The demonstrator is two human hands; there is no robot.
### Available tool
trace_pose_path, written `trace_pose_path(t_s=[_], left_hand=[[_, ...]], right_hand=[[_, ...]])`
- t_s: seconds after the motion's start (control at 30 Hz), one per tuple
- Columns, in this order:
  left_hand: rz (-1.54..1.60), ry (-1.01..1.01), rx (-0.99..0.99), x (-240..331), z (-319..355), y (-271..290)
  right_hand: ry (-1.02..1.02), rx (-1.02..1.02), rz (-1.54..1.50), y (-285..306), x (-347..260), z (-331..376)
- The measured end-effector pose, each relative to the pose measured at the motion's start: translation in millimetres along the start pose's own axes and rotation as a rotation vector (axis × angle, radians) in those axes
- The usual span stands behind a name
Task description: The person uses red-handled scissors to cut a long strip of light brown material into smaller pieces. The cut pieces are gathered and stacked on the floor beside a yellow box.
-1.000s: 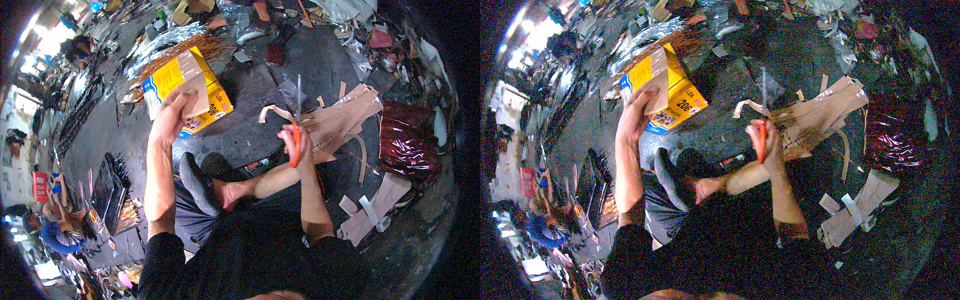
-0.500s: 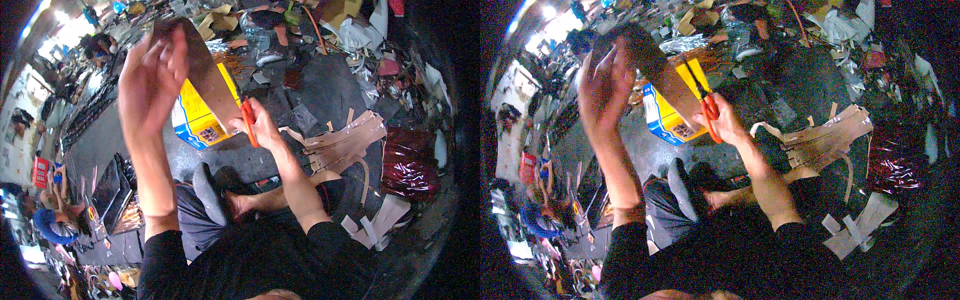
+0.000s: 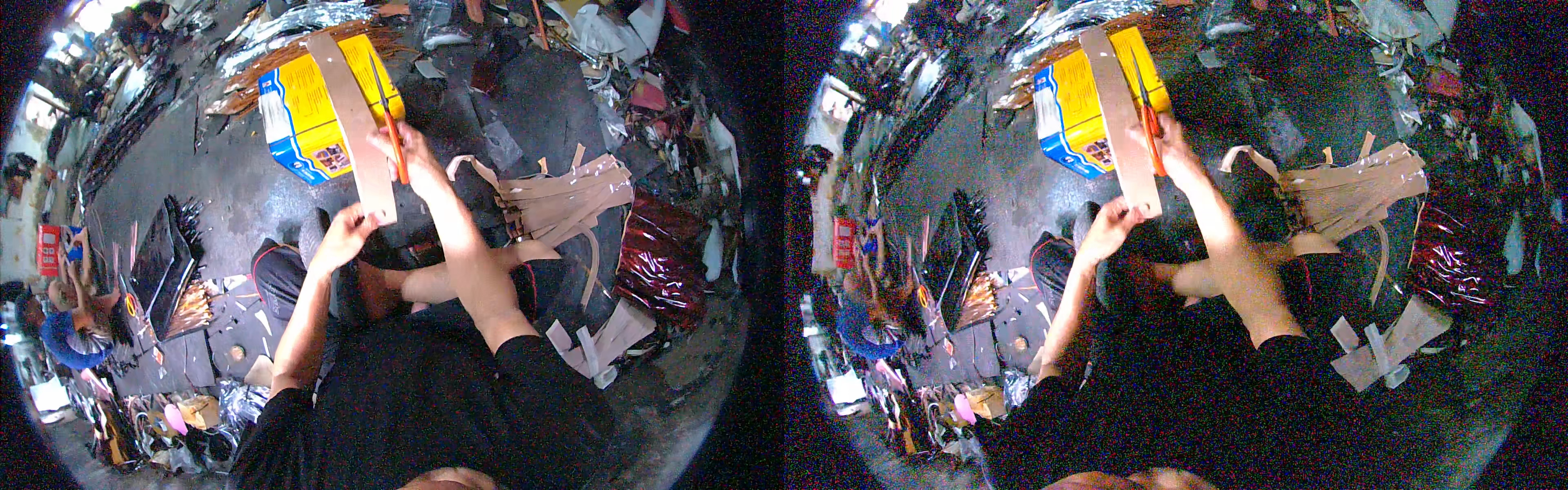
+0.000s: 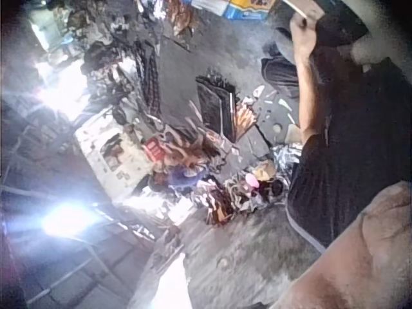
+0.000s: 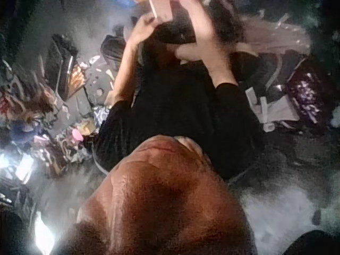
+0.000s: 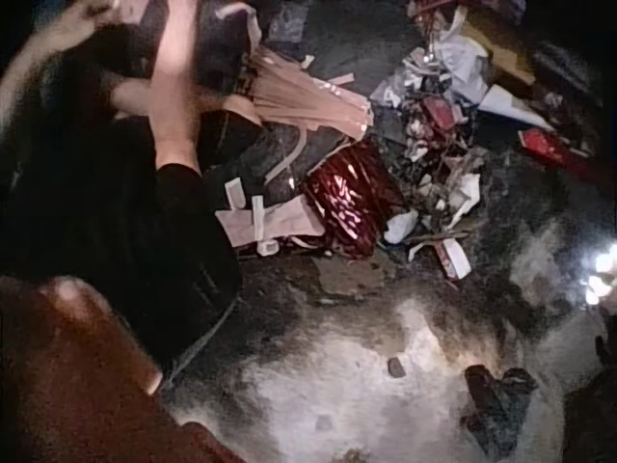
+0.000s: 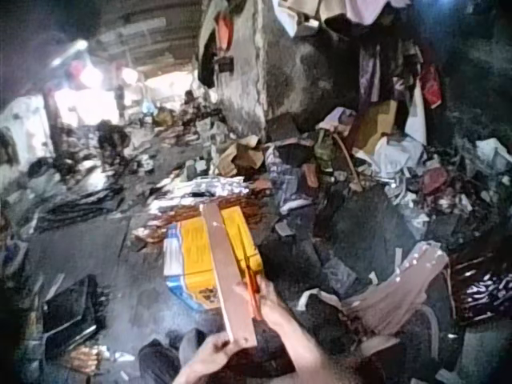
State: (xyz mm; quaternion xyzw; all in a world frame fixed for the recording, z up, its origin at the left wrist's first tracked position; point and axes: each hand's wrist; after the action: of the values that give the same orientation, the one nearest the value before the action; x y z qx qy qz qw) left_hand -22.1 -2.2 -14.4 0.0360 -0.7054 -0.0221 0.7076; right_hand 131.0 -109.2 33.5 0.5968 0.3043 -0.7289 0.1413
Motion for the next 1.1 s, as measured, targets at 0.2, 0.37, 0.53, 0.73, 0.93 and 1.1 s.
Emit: trace_pose_path(t_s=[0.2,0.37,0.53,0.73,0.93,1.1], left_hand=[[0.309,0.181,0.056,25.5,-39.3,11.4],[0.496,0.206,0.081,19.5,-28.5,10.1],[0.444,0.208,0.089,4.5,-26.3,12.5],[0.497,0.254,0.126,9.2,-25.5,12.9],[0.339,0.204,0.072,6.7,-17.9,10.4],[0.275,0.180,0.025,2.5,-11.7,5.0]], right_hand=[[0.193,0.271,0.541,20.7,-21.1,44.5],[-0.239,0.130,0.053,40.0,17.8,135.4],[-0.285,-0.109,0.191,45.9,71.9,185.8],[-0.236,-0.135,0.190,48.0,84.6,189.6],[-0.277,-0.128,0.072,52.6,86.3,187.3],[-0.248,-0.066,0.129,55.2,90.6,184.9]])
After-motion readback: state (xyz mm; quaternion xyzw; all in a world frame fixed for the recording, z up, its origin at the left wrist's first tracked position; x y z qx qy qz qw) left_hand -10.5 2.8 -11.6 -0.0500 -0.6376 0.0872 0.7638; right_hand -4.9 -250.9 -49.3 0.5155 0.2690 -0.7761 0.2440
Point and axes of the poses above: each hand's wrist, its own z-axis away from the middle knuckle, its own y-axis out of the back of the hand, x = y × z, and after that the axes turned 3 degrees about -y, right-handed
